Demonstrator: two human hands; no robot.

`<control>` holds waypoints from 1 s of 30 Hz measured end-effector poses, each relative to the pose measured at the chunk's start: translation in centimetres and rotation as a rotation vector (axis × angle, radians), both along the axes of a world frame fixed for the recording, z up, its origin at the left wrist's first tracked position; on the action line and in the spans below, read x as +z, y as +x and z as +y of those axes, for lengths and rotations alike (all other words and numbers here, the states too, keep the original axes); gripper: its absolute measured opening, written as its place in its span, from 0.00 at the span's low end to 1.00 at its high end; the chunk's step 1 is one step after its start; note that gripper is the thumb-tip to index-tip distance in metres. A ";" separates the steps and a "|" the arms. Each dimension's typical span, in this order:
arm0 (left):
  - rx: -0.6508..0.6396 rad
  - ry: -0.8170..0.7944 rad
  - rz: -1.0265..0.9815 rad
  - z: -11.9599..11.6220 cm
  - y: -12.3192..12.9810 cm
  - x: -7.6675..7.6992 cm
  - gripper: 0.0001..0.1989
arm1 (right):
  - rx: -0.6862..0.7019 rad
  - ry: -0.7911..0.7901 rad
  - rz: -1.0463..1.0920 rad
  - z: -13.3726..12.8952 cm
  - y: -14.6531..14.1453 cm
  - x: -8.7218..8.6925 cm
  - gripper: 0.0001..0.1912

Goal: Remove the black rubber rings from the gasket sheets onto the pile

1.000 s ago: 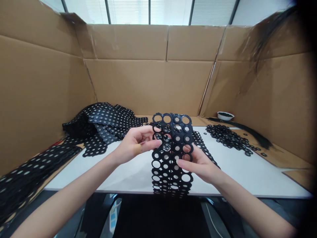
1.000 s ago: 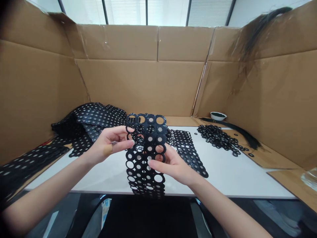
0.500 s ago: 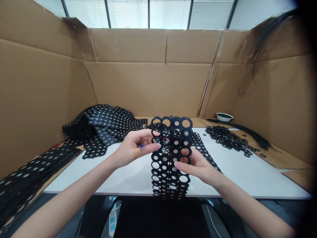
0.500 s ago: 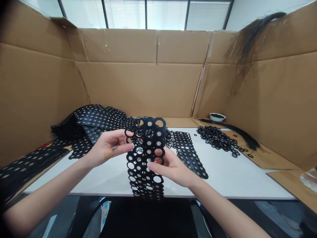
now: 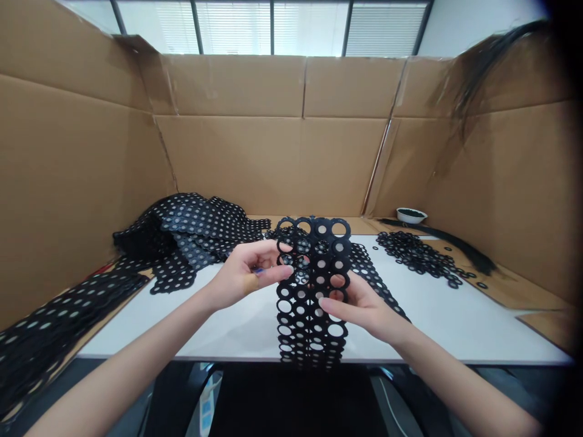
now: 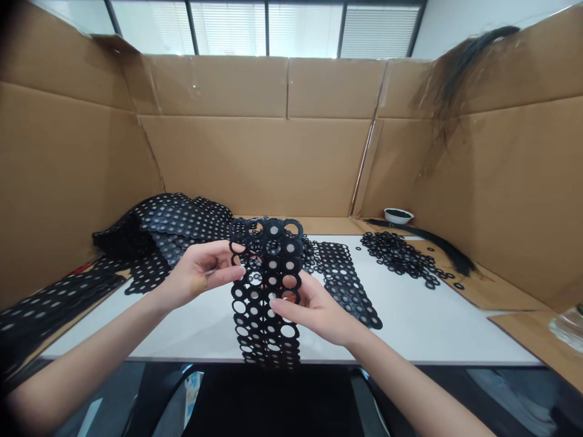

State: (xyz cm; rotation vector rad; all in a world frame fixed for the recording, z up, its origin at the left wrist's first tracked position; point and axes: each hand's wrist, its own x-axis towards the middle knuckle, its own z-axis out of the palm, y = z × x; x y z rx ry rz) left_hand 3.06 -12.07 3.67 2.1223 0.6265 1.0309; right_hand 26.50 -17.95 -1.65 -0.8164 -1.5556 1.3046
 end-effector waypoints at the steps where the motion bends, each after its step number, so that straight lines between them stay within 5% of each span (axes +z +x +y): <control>1: -0.004 -0.007 -0.003 0.0 0.0 0.0 0.13 | 0.005 0.000 0.002 0.0 0.0 0.0 0.14; 8: -0.074 -0.091 -0.034 -0.4 0.2 0.9 0.08 | 0.020 0.028 0.020 0.1 -0.2 0.1 0.11; 17: -0.086 -0.119 -0.101 -0.1 0.7 1.2 0.16 | 0.006 0.045 0.112 0.6 0.3 -0.3 0.08; 25: -0.123 -0.319 -0.115 0.1 0.2 0.3 0.12 | -0.008 0.048 0.164 0.3 -0.3 0.7 0.18; 30: -0.185 -0.251 -0.065 0.0 0.2 0.1 0.15 | -0.015 0.067 0.185 0.3 -0.3 1.2 0.16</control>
